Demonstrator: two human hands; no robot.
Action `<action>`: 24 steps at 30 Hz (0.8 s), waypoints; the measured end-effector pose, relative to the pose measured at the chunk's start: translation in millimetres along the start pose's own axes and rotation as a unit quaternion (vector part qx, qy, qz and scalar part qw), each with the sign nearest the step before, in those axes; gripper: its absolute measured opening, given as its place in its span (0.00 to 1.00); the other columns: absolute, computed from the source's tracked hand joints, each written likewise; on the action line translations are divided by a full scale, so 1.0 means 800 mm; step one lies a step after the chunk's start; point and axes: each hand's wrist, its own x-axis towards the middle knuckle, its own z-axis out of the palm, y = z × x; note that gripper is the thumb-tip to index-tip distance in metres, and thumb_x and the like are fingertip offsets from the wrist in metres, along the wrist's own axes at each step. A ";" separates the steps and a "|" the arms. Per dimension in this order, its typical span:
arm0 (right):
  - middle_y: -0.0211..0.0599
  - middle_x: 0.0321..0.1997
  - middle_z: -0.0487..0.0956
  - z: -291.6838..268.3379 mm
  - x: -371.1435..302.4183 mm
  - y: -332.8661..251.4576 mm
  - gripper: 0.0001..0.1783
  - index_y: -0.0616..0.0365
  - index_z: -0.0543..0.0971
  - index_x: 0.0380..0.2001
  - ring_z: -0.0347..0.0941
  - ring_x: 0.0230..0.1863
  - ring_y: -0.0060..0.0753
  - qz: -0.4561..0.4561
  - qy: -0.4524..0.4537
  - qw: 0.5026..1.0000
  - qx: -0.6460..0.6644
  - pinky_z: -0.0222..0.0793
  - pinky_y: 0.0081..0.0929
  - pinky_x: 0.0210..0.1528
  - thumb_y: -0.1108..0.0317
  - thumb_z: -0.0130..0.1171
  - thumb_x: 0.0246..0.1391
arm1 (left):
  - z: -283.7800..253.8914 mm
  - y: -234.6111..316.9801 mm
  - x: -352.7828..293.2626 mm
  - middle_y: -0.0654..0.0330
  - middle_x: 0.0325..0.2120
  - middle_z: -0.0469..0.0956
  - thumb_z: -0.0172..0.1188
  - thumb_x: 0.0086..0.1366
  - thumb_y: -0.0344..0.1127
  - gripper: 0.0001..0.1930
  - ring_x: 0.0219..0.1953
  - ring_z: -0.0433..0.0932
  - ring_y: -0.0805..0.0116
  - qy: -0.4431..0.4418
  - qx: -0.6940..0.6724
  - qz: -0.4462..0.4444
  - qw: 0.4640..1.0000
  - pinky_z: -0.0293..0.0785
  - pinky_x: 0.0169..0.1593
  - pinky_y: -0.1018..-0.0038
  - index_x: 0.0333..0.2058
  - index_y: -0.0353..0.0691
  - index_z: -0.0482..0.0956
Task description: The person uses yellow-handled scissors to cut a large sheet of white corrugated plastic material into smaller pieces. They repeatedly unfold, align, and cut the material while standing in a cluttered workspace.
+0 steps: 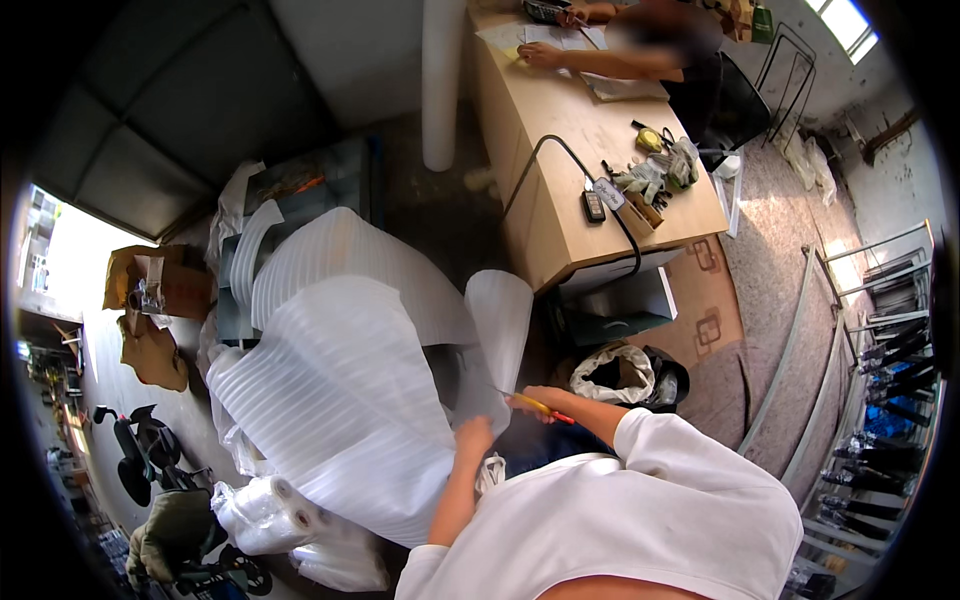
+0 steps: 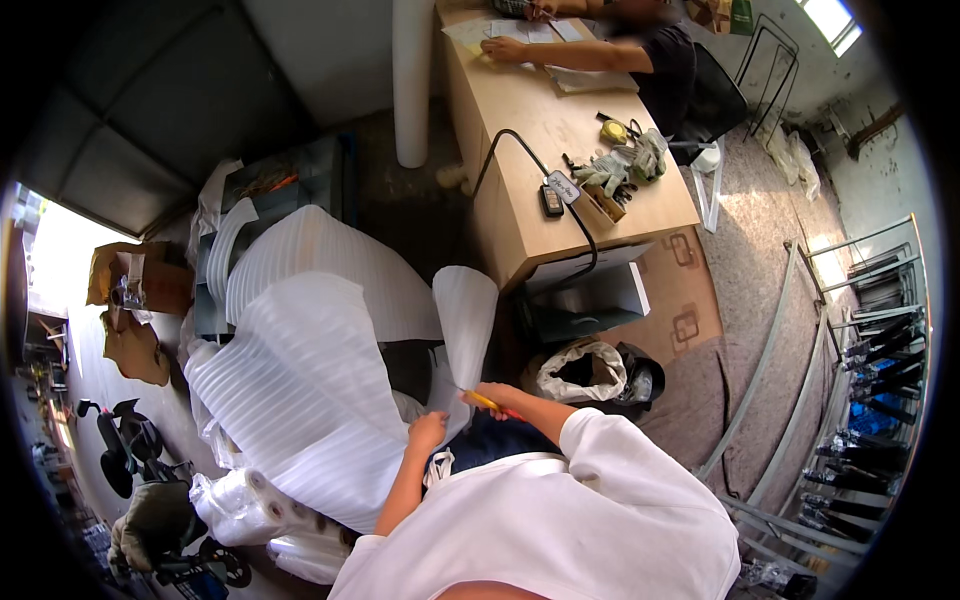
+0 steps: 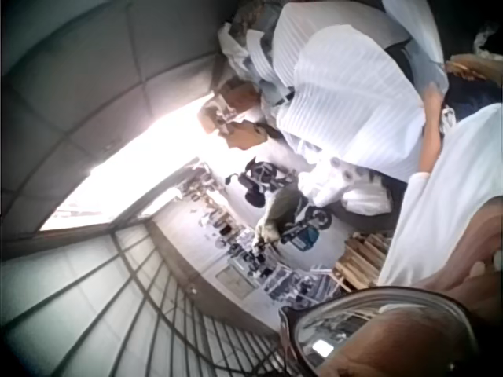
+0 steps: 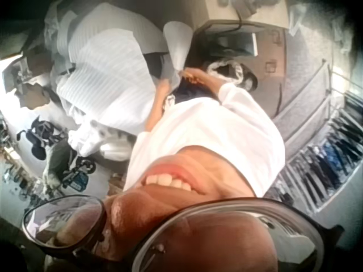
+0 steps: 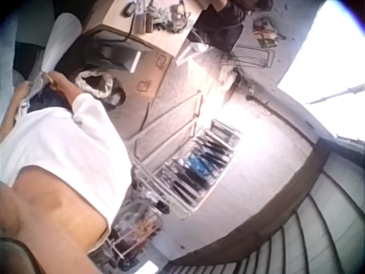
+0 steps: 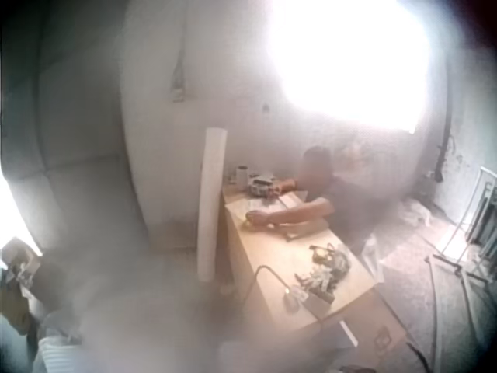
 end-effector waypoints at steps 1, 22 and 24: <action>0.38 0.11 0.66 0.002 -0.004 -0.003 0.35 0.62 0.68 0.20 0.62 0.08 0.28 0.000 -0.002 1.000 -0.003 0.62 0.20 0.11 0.34 0.43 0.41 | 0.000 0.000 -0.004 0.52 0.32 0.74 0.47 0.53 0.35 0.14 0.37 0.73 0.53 -0.001 -0.001 0.000 1.000 0.68 0.42 0.61 0.40 0.53 0.74; 0.43 0.14 0.68 0.009 -0.013 -0.009 0.37 0.65 0.71 0.26 0.65 0.11 0.32 0.016 -0.004 0.999 -0.051 0.64 0.24 0.14 0.34 0.41 0.41 | -0.001 -0.008 -0.017 0.53 0.32 0.75 0.46 0.53 0.36 0.14 0.36 0.73 0.53 -0.003 -0.011 0.014 1.000 0.68 0.41 0.62 0.39 0.54 0.75; 0.43 0.14 0.68 0.010 -0.013 -0.013 0.38 0.66 0.71 0.27 0.65 0.11 0.33 0.030 -0.010 0.998 -0.056 0.64 0.24 0.14 0.34 0.41 0.41 | 0.004 -0.011 -0.015 0.53 0.33 0.75 0.46 0.53 0.36 0.15 0.36 0.73 0.53 -0.008 -0.006 0.010 1.000 0.68 0.41 0.62 0.40 0.54 0.74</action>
